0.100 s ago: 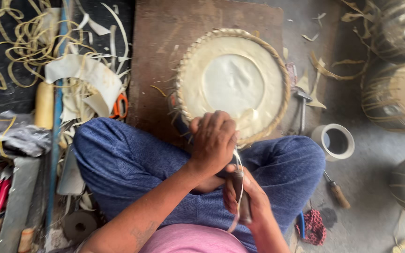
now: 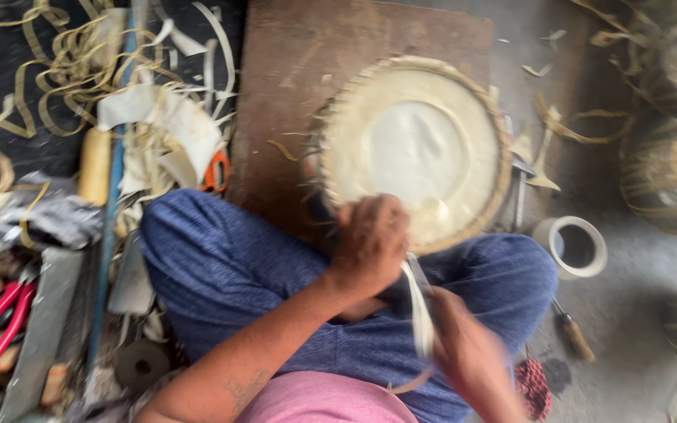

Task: The person threads and weaves leather strips around the rim of a drum using a metal tool.

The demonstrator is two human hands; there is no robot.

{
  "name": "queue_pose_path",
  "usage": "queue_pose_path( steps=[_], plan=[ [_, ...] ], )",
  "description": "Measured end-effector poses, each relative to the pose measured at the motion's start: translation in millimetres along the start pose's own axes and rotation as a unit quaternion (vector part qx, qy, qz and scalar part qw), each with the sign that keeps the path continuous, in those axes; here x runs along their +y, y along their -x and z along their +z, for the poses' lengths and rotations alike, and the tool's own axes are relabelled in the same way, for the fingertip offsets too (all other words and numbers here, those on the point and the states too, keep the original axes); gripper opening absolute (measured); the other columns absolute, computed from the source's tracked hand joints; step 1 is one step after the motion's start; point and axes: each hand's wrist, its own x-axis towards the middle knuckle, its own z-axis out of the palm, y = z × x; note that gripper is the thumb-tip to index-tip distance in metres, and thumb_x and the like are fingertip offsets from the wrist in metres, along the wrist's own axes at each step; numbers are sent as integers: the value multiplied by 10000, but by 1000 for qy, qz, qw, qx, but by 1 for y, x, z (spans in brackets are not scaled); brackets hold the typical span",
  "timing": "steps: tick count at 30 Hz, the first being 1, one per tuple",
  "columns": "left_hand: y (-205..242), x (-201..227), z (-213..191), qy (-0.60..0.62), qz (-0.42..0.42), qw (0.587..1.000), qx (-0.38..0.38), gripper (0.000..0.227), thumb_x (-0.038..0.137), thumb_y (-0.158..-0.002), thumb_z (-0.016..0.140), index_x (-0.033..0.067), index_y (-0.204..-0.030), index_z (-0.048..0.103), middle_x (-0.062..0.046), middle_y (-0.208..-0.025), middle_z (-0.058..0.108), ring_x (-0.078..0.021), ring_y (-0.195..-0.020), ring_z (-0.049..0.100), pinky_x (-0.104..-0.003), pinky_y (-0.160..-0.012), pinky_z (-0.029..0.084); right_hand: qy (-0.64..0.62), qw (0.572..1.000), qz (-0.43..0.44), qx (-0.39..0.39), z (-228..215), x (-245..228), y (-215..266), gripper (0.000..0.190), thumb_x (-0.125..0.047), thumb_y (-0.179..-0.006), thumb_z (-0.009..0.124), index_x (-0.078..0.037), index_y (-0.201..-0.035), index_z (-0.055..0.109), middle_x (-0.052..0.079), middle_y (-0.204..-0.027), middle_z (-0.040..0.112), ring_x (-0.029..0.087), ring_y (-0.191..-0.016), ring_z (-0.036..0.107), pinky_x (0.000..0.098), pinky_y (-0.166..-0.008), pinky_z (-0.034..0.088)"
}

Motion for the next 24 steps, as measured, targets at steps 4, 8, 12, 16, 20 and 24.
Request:
queue_pose_path(
  steps=[4,8,12,16,20,24],
  plan=[
    [0,-4,-14,75,47,996,-4,142,268,-890,705,145,-919,642,-68,-1054,565,-253,-1043,536,-458,-937,297,-98,995,9,22,-33,84,57,509,-220,-828,731,-117,-1313,616,131,-1016,761,260,-900,757,382,-819,597],
    [2,-3,-6,56,56,996,-30,149,286,-927,701,160,-887,634,-24,-958,560,-223,-997,552,-455,-934,307,-285,947,-124,74,-40,79,73,485,-152,-862,755,-81,-1322,617,120,-968,771,212,-882,766,341,-857,619],
    [4,-10,-6,64,64,995,-31,166,296,-885,703,154,-854,621,-31,-930,566,-239,-999,568,-469,-921,307,-366,892,-262,39,-40,8,34,393,-131,-909,745,-77,-1277,617,90,-992,698,204,-890,749,320,-786,653],
    [-1,-32,-23,61,86,992,-65,93,211,-840,719,157,-861,646,-37,-957,606,-259,-1013,589,-483,-937,328,-99,963,-244,-62,2,-48,-12,328,-132,-807,803,-91,-1120,714,79,-935,641,278,-868,634,382,-736,528],
    [-7,-42,-39,108,74,987,-92,85,194,-863,731,149,-903,670,-28,-922,611,-249,-953,586,-447,-911,342,-26,957,-281,-73,47,-75,-57,274,-134,-877,730,-103,-1149,717,84,-1035,677,309,-910,614,410,-801,526],
    [-7,-37,-43,95,83,988,-85,91,204,-845,733,148,-891,678,-22,-899,604,-240,-928,586,-442,-900,337,-142,918,-339,-151,20,-97,-43,254,-163,-918,727,-50,-1143,700,119,-1114,692,319,-1000,656,400,-868,540]
  ],
)
